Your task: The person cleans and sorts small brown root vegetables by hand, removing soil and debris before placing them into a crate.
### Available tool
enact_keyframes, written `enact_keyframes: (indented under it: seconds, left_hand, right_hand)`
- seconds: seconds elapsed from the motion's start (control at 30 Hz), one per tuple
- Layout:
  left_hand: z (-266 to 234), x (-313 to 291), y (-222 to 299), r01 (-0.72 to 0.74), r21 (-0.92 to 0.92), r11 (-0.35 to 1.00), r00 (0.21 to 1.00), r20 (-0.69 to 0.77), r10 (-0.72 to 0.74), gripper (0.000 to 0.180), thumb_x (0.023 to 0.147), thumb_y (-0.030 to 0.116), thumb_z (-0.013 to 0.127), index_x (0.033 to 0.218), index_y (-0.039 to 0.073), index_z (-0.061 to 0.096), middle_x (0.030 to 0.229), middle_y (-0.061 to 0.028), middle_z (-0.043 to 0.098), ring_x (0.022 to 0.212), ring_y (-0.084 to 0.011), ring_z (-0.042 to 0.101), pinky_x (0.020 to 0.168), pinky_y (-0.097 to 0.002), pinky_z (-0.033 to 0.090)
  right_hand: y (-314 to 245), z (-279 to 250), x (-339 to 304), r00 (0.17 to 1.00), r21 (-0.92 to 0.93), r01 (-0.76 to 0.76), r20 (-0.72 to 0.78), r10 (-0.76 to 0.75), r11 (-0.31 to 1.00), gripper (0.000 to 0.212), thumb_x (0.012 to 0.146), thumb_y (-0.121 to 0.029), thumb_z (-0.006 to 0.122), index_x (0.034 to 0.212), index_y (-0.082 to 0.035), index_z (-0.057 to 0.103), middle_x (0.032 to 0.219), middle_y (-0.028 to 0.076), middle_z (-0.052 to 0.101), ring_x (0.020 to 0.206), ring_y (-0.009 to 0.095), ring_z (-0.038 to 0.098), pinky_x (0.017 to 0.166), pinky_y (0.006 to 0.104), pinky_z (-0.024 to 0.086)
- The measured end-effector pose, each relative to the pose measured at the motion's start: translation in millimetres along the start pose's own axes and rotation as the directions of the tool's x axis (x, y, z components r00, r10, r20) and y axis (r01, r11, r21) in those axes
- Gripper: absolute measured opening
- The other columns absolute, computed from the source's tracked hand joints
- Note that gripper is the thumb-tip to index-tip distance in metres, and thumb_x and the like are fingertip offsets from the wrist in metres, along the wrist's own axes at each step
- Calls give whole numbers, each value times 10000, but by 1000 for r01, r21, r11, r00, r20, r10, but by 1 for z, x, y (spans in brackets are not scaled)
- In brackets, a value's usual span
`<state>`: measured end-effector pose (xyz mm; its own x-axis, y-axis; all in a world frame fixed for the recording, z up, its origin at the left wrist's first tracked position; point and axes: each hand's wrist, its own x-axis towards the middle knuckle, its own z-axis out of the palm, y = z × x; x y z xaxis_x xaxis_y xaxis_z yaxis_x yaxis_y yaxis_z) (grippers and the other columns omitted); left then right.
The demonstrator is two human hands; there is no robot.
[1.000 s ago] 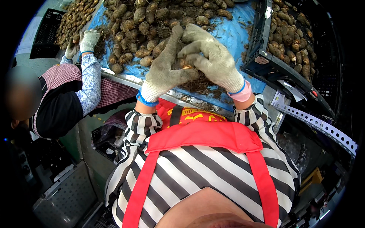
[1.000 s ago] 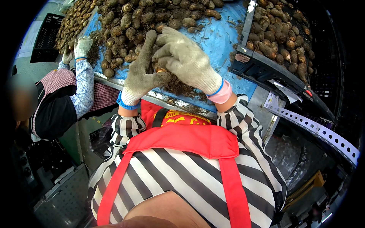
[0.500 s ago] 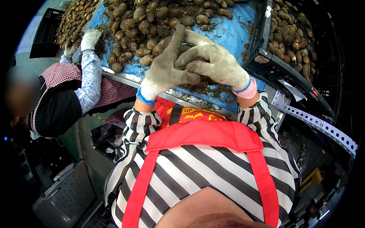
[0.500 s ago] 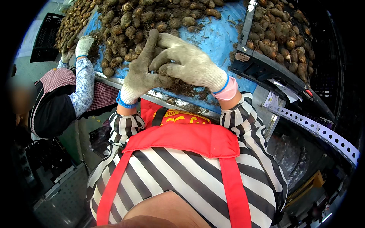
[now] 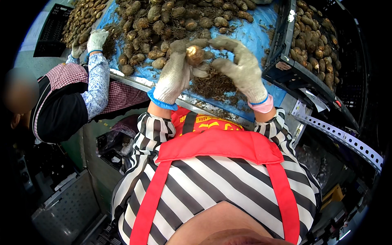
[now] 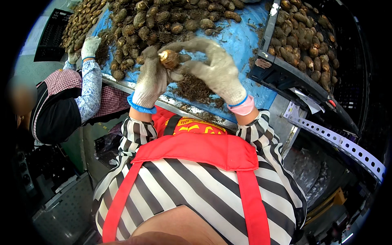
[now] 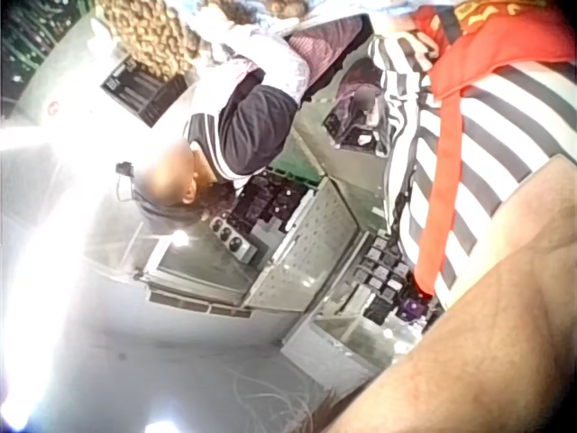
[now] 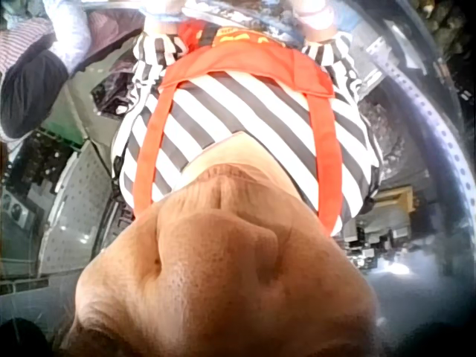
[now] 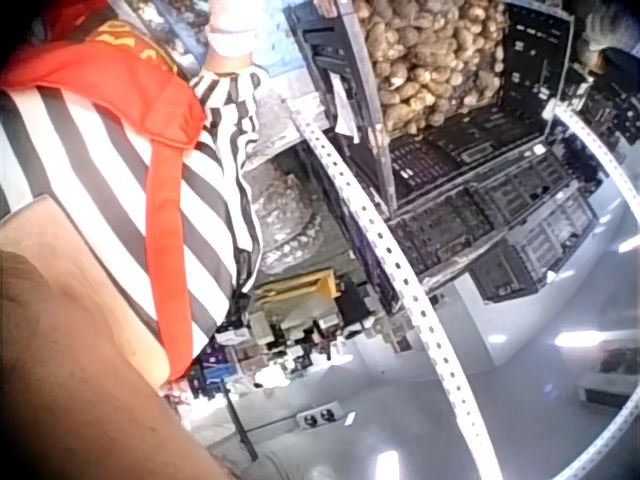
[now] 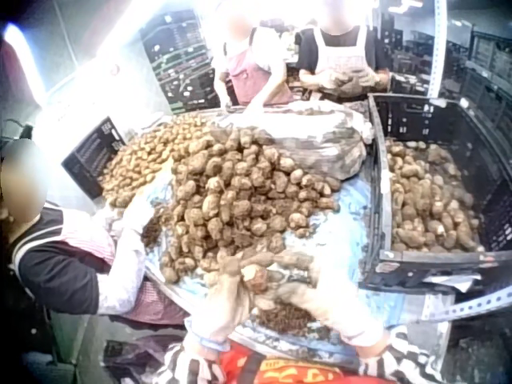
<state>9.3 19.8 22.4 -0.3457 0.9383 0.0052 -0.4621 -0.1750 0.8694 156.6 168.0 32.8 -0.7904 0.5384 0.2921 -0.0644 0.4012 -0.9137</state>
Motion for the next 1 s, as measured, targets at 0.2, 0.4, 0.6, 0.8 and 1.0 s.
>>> enact_keyframes:
  seconds: [0.2,0.4,0.6,0.8,1.0]
  left_hand:
    - [31,-4,10,8,-173,985,998,-60,-19,564,1049,303,488,1453,-70,362,1319,-206,548,1143,-284,637,881,-384,625]
    - [28,-4,7,13,-92,996,993,-119,-24,566,992,114,543,1491,-51,333,1358,-209,520,1165,-272,627,897,-344,612]
    - [38,-4,16,90,430,898,947,-315,56,578,994,285,621,1460,-4,439,1302,-154,602,1133,-216,639,892,-303,585]
    - [30,2,10,39,434,900,905,-396,152,577,988,282,633,1459,3,451,1280,-139,613,1063,-182,650,793,-264,582]
    - [38,-1,15,50,418,907,946,-312,92,628,964,174,650,1495,-27,383,1390,-168,536,1140,-201,621,951,-303,554]
  right_hand:
    - [-1,13,2,996,19,31,-88,-29,999,334,850,-160,723,1163,-45,707,1224,149,673,1145,283,640,1004,379,498]
    - [-7,13,1,994,-24,19,-109,-21,1000,310,862,-128,727,1154,-25,706,1189,127,693,1099,232,671,972,334,514]
    - [-6,20,1,974,-296,78,-179,-135,952,271,825,-66,747,1086,-11,695,1038,114,715,1022,257,692,910,358,539]
    - [-3,10,-3,943,-408,333,164,-290,850,160,872,-125,674,991,-23,708,955,131,712,929,296,697,855,365,548]
    - [-17,-3,6,970,-502,242,139,-199,830,176,903,-226,643,966,-77,711,953,108,684,933,308,669,779,428,555]
